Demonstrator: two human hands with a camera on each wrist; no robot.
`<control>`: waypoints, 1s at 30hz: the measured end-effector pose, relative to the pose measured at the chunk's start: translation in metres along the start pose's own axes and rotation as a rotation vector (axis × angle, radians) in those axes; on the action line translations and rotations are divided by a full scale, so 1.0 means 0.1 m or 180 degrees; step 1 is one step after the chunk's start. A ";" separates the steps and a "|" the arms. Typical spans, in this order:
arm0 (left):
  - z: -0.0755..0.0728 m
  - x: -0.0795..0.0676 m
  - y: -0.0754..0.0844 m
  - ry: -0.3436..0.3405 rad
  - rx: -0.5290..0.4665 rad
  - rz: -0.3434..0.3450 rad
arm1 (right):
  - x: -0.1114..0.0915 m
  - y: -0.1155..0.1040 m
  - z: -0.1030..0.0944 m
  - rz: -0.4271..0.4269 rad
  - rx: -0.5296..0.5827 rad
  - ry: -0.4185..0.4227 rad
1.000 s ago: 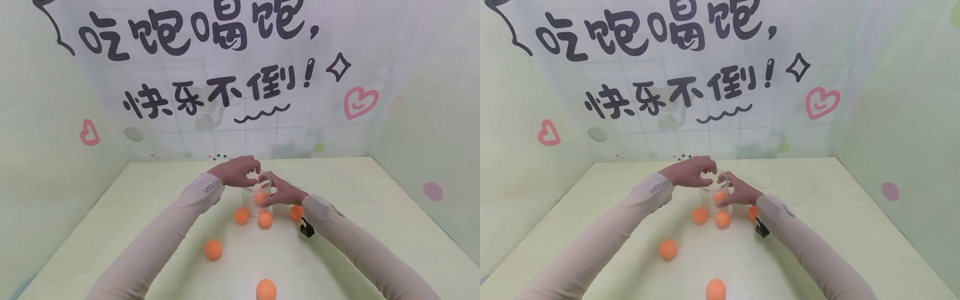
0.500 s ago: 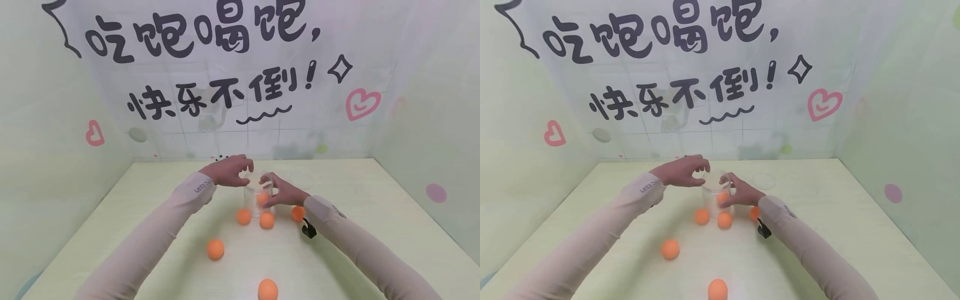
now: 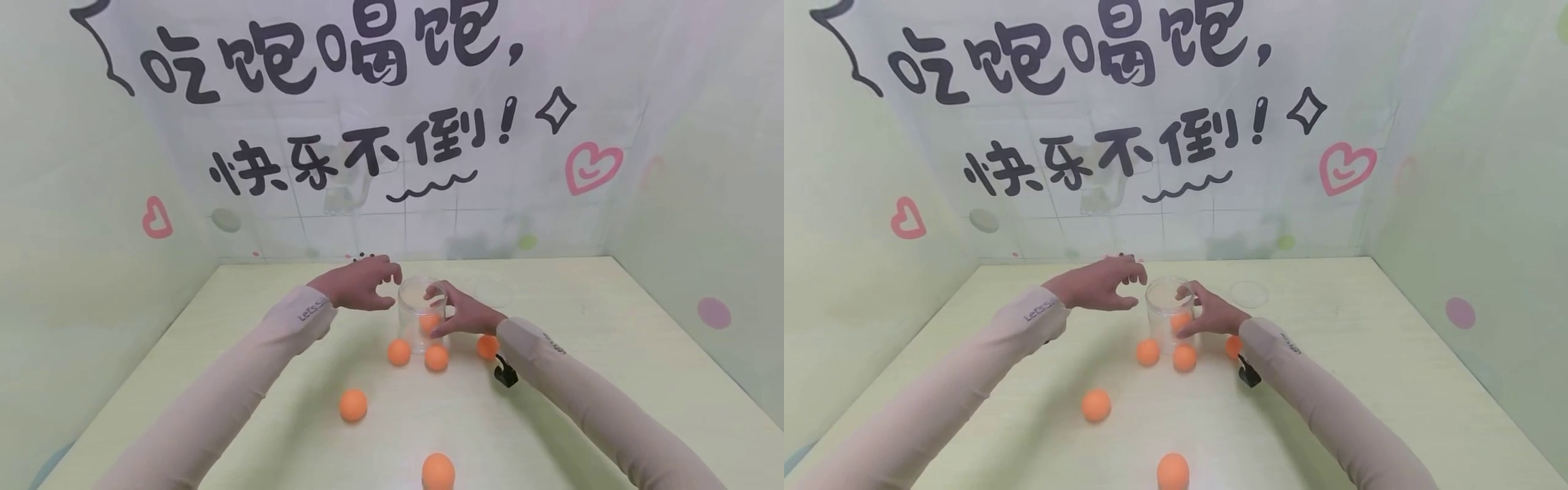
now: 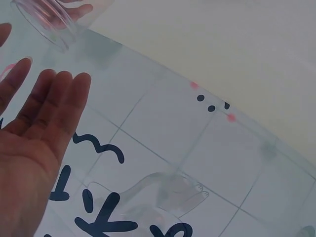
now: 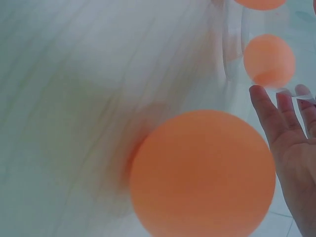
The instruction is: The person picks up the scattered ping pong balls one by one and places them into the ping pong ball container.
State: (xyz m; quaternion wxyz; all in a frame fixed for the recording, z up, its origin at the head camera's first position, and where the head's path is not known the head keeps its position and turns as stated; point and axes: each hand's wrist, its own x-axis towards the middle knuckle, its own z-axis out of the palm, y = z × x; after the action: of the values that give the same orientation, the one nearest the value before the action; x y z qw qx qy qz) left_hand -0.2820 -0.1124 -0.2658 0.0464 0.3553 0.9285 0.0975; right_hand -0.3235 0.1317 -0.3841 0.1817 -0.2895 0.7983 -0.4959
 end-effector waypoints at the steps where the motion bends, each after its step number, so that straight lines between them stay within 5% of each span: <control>1: 0.00 -0.02 0.01 0.0010 0.0008 0.0031 | 0.01 0.01 0.00 -0.0003 -0.0009 0.0000; 6: 0.03 -0.13 0.05 0.0075 0.0056 0.0215 | 0.02 0.03 0.00 0.0010 -0.0049 0.0029; 15: 0.15 -0.29 0.18 -0.0110 0.0136 0.0222 | -0.03 -0.01 -0.01 0.0093 -0.0076 0.0065; 30: 0.59 -0.71 0.25 -0.0481 -0.0259 0.0130 | 0.00 0.02 0.04 0.0090 -0.0185 0.0080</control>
State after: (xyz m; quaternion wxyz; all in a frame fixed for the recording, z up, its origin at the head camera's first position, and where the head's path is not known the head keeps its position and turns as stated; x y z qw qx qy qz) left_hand -0.2039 -0.1331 -0.3170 0.1287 0.3784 0.9102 0.1089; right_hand -0.3219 0.1295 -0.3875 0.1702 -0.2771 0.8186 -0.4734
